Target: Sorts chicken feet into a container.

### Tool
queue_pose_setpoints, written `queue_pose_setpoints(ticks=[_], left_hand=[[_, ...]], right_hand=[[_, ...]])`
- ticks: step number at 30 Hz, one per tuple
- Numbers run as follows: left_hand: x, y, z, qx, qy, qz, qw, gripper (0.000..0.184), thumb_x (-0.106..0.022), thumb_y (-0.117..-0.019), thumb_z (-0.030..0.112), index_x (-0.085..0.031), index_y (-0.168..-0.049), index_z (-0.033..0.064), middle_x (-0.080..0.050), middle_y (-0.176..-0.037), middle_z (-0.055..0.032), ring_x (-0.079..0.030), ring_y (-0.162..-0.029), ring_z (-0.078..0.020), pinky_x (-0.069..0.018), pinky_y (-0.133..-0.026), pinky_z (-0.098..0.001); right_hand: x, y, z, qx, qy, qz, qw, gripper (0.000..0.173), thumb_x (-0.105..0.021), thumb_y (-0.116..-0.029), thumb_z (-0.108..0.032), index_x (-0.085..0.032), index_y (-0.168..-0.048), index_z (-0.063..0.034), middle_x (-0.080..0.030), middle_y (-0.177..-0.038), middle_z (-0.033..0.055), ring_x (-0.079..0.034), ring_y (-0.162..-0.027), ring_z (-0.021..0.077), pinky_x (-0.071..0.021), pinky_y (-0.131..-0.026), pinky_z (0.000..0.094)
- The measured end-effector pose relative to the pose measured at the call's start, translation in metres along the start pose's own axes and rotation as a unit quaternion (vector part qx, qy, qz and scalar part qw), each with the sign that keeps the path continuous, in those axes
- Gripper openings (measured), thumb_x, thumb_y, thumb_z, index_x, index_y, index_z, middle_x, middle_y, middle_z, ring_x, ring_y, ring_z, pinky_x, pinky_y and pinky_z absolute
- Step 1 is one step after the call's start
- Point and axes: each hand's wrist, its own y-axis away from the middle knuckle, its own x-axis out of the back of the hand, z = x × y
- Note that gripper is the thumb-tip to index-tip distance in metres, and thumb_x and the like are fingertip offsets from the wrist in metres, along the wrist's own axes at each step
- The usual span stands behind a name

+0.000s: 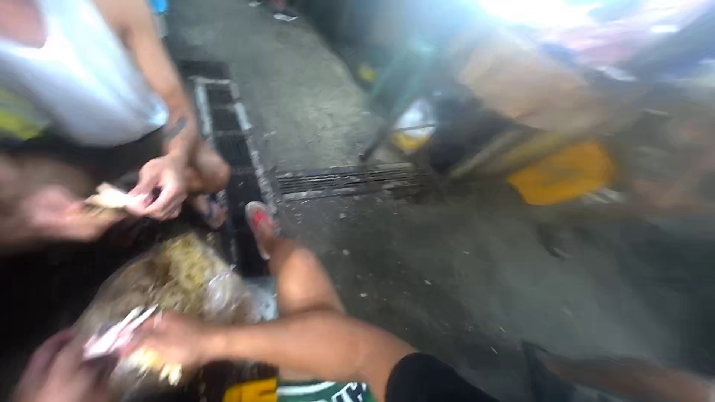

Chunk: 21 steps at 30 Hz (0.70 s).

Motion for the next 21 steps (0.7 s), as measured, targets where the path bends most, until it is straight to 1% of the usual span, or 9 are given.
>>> queue_pose_setpoints(ticks=[2,5,8,12,15,17,18,19,21], left_hand=[[-0.011,0.005,0.011,0.028,-0.016,0.045,0.998,0.024,-0.050,-0.1043,0.013,-0.055,-0.126,0.0034,-0.063,-0.082,0.0038,-0.062,-0.062,-0.0050,-0.0566,-0.055,-0.0249],[-0.005,-0.008,-0.001,0.049,-0.008,0.077,0.996,0.023,-0.054,-0.1047,0.014,-0.058,-0.126,0.0064,-0.066,-0.082,-0.0057,-0.062,-0.059,-0.0142,-0.0568,-0.054,-0.0324],[0.006,-0.015,-0.012,0.051,-0.059,0.061,0.995,0.026,-0.055,-0.1022,0.018,-0.060,-0.127,0.0122,-0.064,-0.085,-0.0079,-0.057,-0.060,-0.0169,-0.0513,-0.054,-0.0352],[0.010,-0.022,-0.017,0.062,-0.090,0.052,0.993,0.033,-0.058,-0.0964,0.015,-0.059,-0.129,0.0132,-0.064,-0.085,-0.0102,-0.059,-0.064,-0.0202,-0.0513,-0.057,-0.0394],[0.035,-0.052,-0.015,0.089,-0.027,0.179,0.979,0.028,-0.059,-0.0994,0.015,-0.061,-0.125,0.0041,-0.065,-0.093,-0.0144,-0.061,-0.071,-0.0219,-0.0540,-0.062,-0.0407],[0.069,-0.069,-0.007,0.086,0.064,0.289,0.951,0.023,-0.055,-0.0996,0.014,-0.057,-0.121,0.0058,-0.056,-0.086,-0.0075,-0.050,-0.061,-0.0147,-0.0452,-0.052,-0.0313],[0.083,-0.070,0.000,0.062,0.104,0.312,0.942,0.017,-0.053,-0.0995,0.014,-0.055,-0.115,0.0082,-0.053,-0.080,-0.0040,-0.045,-0.055,-0.0121,-0.0413,-0.047,-0.0279],[0.091,-0.067,0.007,0.034,0.139,0.308,0.941,0.013,-0.052,-0.1006,0.013,-0.053,-0.114,0.0099,-0.052,-0.076,-0.0020,-0.044,-0.051,-0.0102,-0.0393,-0.045,-0.0252],[0.089,-0.055,0.019,0.011,0.189,0.250,0.950,0.017,-0.049,-0.1035,0.014,-0.052,-0.120,0.0109,-0.055,-0.075,-0.0014,-0.048,-0.051,-0.0090,-0.0417,-0.045,-0.0237]], right_hand=[[0.003,-0.003,-0.005,-0.041,0.012,-0.002,0.999,0.029,-0.049,-0.1075,-0.013,-0.065,-0.115,0.0101,-0.069,-0.102,0.0159,-0.065,-0.090,0.0141,-0.0541,-0.085,0.0333],[0.006,-0.011,0.006,-0.055,0.067,-0.023,0.996,0.032,-0.049,-0.1076,-0.022,-0.069,-0.114,0.0020,-0.070,-0.100,0.0082,-0.065,-0.085,0.0100,-0.0561,-0.080,0.0316],[0.007,-0.014,0.027,-0.031,0.081,-0.038,0.995,0.032,-0.050,-0.1066,-0.027,-0.073,-0.110,-0.0044,-0.070,-0.093,0.0036,-0.064,-0.075,0.0092,-0.0558,-0.069,0.0297],[0.001,-0.012,0.032,0.002,0.095,-0.053,0.994,0.032,-0.047,-0.1068,-0.024,-0.071,-0.095,-0.0060,-0.065,-0.078,0.0002,-0.057,-0.061,0.0080,-0.0516,-0.058,0.0275],[0.003,0.002,0.023,0.102,0.137,-0.075,0.982,0.033,-0.047,-0.1050,-0.021,-0.067,-0.083,-0.0086,-0.057,-0.067,-0.0043,-0.053,-0.057,0.0041,-0.0475,-0.053,0.0238],[0.013,0.011,0.017,0.171,0.117,-0.100,0.973,0.033,-0.047,-0.1053,-0.018,-0.068,-0.083,-0.0066,-0.064,-0.077,-0.0021,-0.060,-0.070,0.0052,-0.0533,-0.064,0.0239],[0.019,0.010,0.017,0.174,0.103,-0.098,0.975,0.033,-0.047,-0.1058,-0.019,-0.069,-0.084,-0.0073,-0.066,-0.080,-0.0024,-0.062,-0.073,0.0052,-0.0549,-0.067,0.0240],[0.023,0.006,0.017,0.154,0.093,-0.080,0.980,0.033,-0.046,-0.1061,-0.020,-0.069,-0.085,-0.0086,-0.066,-0.079,-0.0037,-0.062,-0.070,0.0045,-0.0549,-0.064,0.0232],[0.029,-0.005,0.017,0.094,0.067,-0.040,0.992,0.031,-0.045,-0.1060,-0.022,-0.070,-0.091,-0.0089,-0.064,-0.073,-0.0048,-0.059,-0.059,0.0048,-0.0545,-0.056,0.0235]])
